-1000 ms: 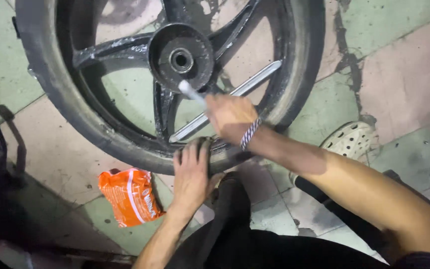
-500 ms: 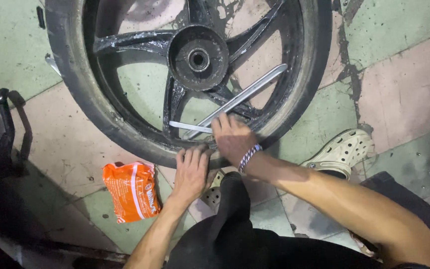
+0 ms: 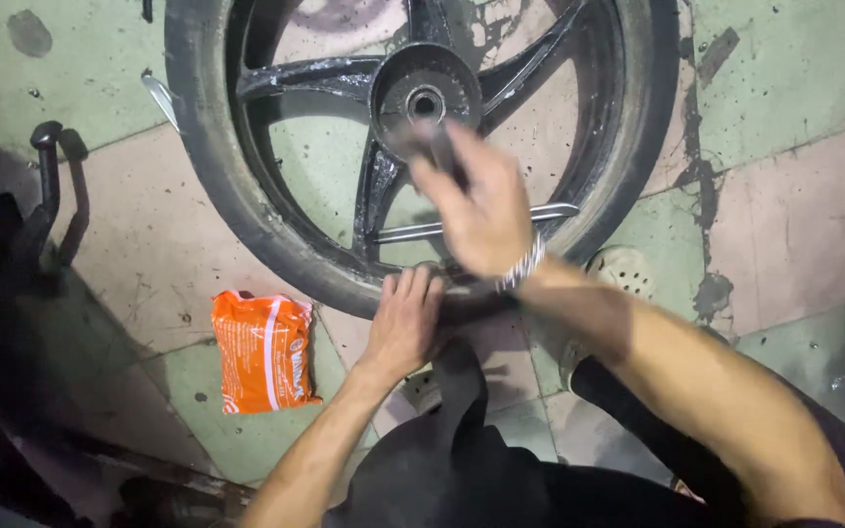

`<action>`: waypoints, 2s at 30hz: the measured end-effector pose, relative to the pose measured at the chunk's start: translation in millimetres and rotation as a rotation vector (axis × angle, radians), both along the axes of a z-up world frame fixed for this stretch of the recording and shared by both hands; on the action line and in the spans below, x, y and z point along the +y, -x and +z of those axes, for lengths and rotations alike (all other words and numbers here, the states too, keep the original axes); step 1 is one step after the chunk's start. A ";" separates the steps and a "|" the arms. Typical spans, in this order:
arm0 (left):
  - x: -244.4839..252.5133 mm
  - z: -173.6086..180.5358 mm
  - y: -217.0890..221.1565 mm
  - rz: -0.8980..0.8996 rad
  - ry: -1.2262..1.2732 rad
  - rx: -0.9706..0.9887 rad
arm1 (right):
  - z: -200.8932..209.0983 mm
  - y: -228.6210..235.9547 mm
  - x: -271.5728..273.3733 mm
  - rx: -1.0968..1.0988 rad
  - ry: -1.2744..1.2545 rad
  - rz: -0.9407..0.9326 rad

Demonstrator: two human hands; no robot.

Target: Removing a motorcycle tire from the rim using tire irons

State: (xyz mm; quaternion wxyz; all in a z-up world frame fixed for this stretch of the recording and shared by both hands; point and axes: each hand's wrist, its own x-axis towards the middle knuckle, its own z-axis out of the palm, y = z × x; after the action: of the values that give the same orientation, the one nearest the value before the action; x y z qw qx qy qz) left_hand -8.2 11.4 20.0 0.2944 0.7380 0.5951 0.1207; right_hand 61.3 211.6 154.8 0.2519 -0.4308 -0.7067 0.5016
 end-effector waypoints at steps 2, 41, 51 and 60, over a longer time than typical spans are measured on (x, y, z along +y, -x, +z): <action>1.4 7.0 -9.5 0.069 -0.018 0.153 | 9.1 15.3 28.7 -0.024 -0.156 0.258; -4.2 15.5 -59.0 0.177 -0.305 0.168 | -50.0 -228.1 16.8 -0.559 -0.493 0.520; 33.3 33.7 -60.0 0.115 0.175 0.021 | -106.5 -172.3 -44.5 -0.680 -0.367 1.052; 42.8 99.2 -54.2 0.031 0.300 -0.200 | -55.9 -182.8 -50.4 -0.669 -0.186 1.081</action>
State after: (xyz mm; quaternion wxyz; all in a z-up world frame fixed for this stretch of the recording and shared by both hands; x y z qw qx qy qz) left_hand 46.0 54.2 119.2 0.4571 0.6607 0.5855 0.1082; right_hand 244.1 161.2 98.9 -0.2341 -0.1232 -0.9050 0.3331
